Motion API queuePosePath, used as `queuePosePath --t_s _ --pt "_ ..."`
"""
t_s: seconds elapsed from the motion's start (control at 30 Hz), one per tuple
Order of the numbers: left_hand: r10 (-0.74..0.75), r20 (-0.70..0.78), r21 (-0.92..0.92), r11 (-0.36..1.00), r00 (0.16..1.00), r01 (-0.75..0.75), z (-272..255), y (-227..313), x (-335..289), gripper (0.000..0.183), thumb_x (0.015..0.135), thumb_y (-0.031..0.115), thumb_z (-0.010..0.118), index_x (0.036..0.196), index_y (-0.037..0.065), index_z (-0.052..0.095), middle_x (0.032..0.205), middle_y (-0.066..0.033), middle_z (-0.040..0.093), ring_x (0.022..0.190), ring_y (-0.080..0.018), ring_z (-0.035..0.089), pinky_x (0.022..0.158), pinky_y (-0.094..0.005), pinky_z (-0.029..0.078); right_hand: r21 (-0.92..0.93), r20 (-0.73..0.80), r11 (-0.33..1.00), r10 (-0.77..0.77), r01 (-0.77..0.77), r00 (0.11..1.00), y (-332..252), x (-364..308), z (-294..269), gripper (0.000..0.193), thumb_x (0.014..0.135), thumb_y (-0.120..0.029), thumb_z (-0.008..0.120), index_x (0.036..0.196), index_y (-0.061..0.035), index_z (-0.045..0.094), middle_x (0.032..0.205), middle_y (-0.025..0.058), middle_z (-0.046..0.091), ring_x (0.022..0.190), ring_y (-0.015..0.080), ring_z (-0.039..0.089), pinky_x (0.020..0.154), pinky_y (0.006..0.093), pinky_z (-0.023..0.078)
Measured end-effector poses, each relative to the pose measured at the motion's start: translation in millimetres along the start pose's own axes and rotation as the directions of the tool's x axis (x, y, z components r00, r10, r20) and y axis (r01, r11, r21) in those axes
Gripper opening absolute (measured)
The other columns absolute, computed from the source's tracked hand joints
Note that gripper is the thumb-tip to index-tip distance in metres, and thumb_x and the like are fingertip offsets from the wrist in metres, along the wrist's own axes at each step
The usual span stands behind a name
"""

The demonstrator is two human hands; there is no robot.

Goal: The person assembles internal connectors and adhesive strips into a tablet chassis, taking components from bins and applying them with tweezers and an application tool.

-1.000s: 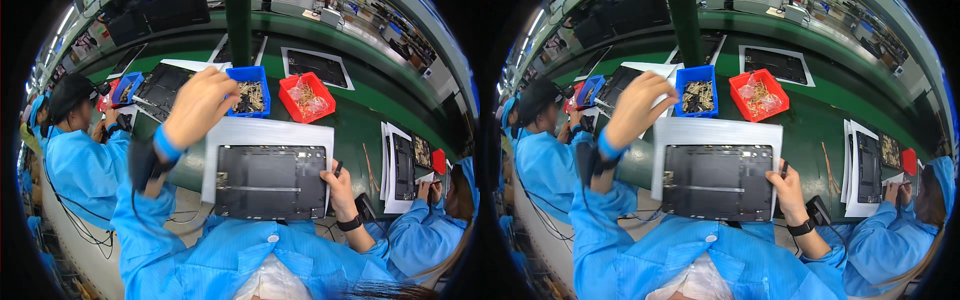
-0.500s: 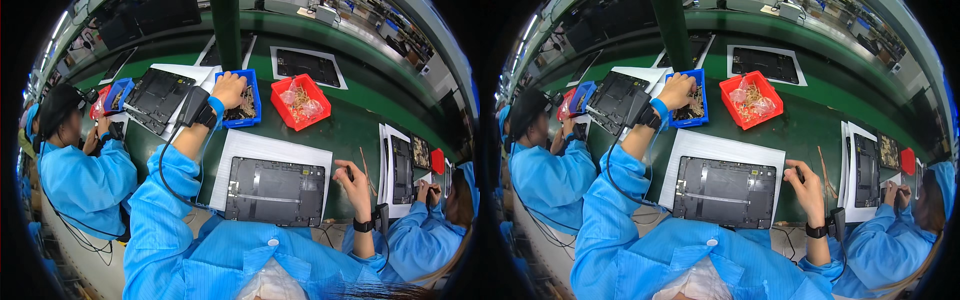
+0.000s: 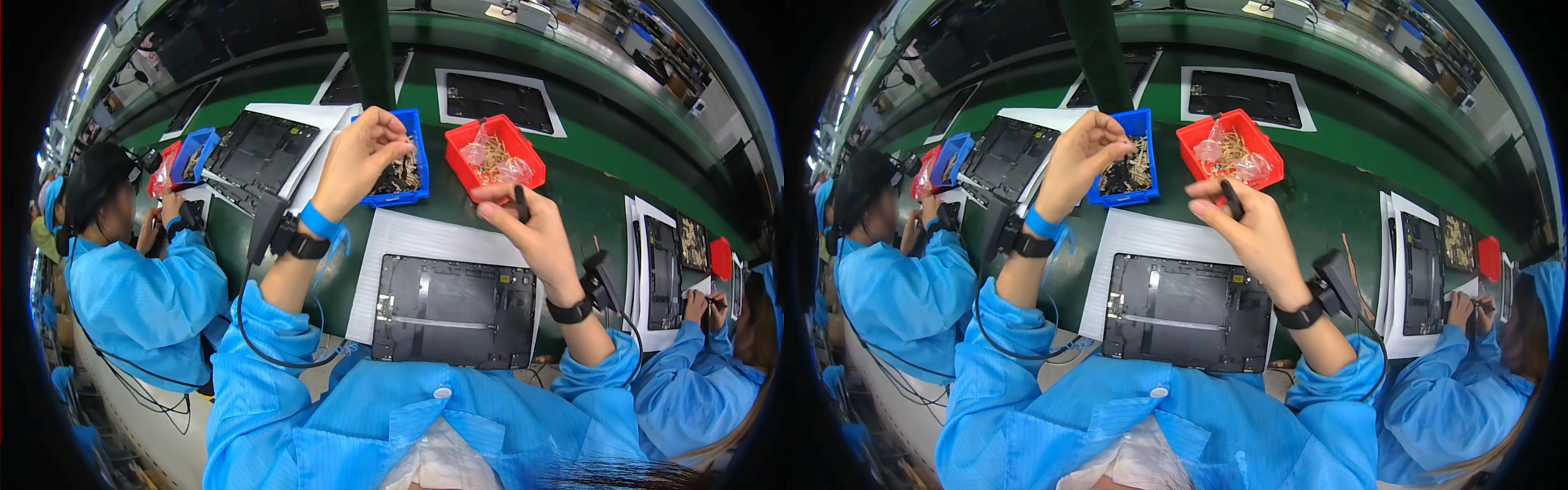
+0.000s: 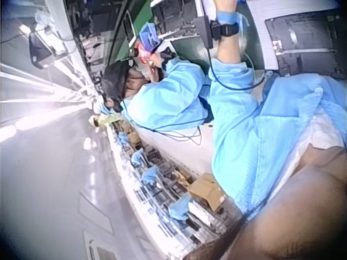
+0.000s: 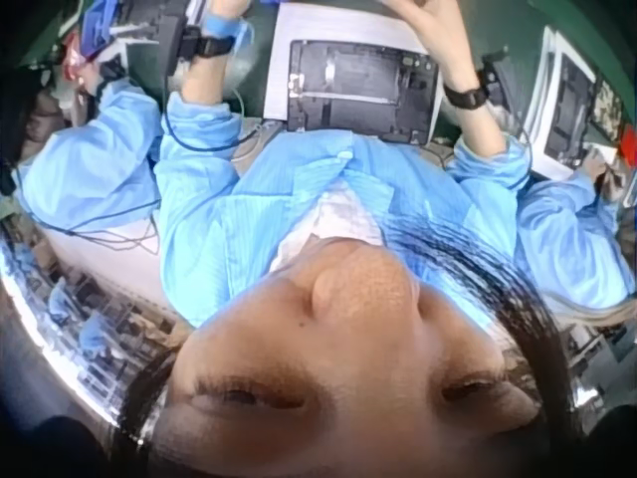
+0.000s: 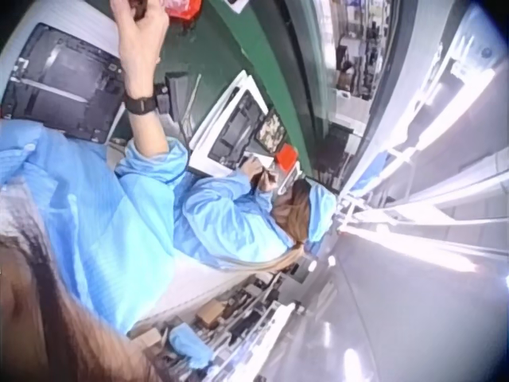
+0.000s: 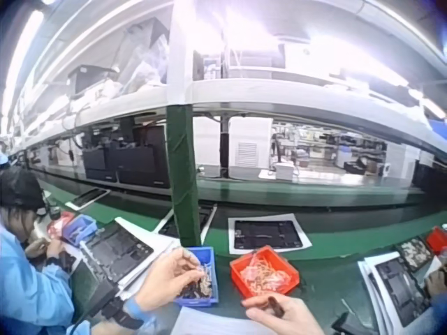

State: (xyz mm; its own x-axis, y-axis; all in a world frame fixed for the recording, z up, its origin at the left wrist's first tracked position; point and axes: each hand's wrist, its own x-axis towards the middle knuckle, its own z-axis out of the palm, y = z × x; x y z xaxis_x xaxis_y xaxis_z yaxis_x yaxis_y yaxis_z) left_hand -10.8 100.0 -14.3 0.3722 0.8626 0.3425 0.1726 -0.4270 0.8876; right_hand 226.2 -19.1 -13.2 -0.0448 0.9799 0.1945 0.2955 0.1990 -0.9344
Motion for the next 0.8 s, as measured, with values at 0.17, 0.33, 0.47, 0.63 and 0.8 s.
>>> queuePosePath --t_s 0.17,0.33,0.47,0.63,0.8 --pt "-0.005 0.269 -0.363 0.926 0.963 0.106 16 29 -29 0.028 0.092 0.000 0.060 0.114 0.000 0.043 0.094 -0.0077 0.062 0.090 -0.0145 0.065 0.082 -0.0266 0.051 -0.029 -0.019 0.994 -0.105 0.105 0.994 -11 20 28 0.023 0.085 -0.017 0.072 0.101 -0.0014 0.069 0.085 0.0003 0.055 0.063 0.0075 0.044 0.058 0.0247 0.036" --pt "0.019 0.367 -0.040 0.999 0.930 -0.005 21 53 -40 0.025 0.093 -0.002 0.057 0.113 -0.001 0.043 0.090 -0.0098 0.063 0.078 -0.0149 0.066 0.073 -0.0270 0.053 -0.137 0.060 0.981 -0.128 0.135 0.990 -12 13 20 0.021 0.083 -0.015 0.071 0.098 -0.0009 0.068 0.091 0.0031 0.056 0.065 0.0107 0.047 0.058 0.0265 0.038" --pt "0.081 0.364 0.164 0.975 0.928 -0.149 26 61 -41 0.025 0.089 -0.003 0.060 0.110 -0.001 0.046 0.083 -0.0098 0.065 0.077 -0.0183 0.067 0.071 -0.0304 0.052 -0.184 0.118 0.971 -0.135 0.155 0.984 -19 5 12 0.019 0.083 -0.014 0.070 0.093 0.0016 0.067 0.094 0.0039 0.056 0.066 0.0119 0.051 0.058 0.0272 0.041" --pt "0.156 0.397 0.237 0.935 0.904 -0.266 31 65 -40 0.027 0.087 -0.002 0.061 0.109 -0.001 0.047 0.084 -0.0119 0.066 0.079 -0.0234 0.068 0.071 -0.0330 0.052 -0.184 0.125 0.974 -0.114 0.136 0.986 -19 3 10 0.016 0.080 -0.010 0.067 0.090 0.0032 0.066 0.096 0.0044 0.057 0.068 0.0124 0.053 0.059 0.0265 0.043" --pt "0.188 0.436 0.243 0.917 0.880 -0.317 34 60 -39 0.026 0.087 -0.002 0.062 0.108 0.000 0.047 0.085 -0.0133 0.066 0.080 -0.0254 0.068 0.071 -0.0342 0.052 -0.111 0.113 0.982 -0.142 0.155 0.983 -7 4 9 0.016 0.075 -0.010 0.066 0.086 0.0023 0.066 0.095 0.0046 0.056 0.072 0.0133 0.054 0.061 0.0271 0.044"
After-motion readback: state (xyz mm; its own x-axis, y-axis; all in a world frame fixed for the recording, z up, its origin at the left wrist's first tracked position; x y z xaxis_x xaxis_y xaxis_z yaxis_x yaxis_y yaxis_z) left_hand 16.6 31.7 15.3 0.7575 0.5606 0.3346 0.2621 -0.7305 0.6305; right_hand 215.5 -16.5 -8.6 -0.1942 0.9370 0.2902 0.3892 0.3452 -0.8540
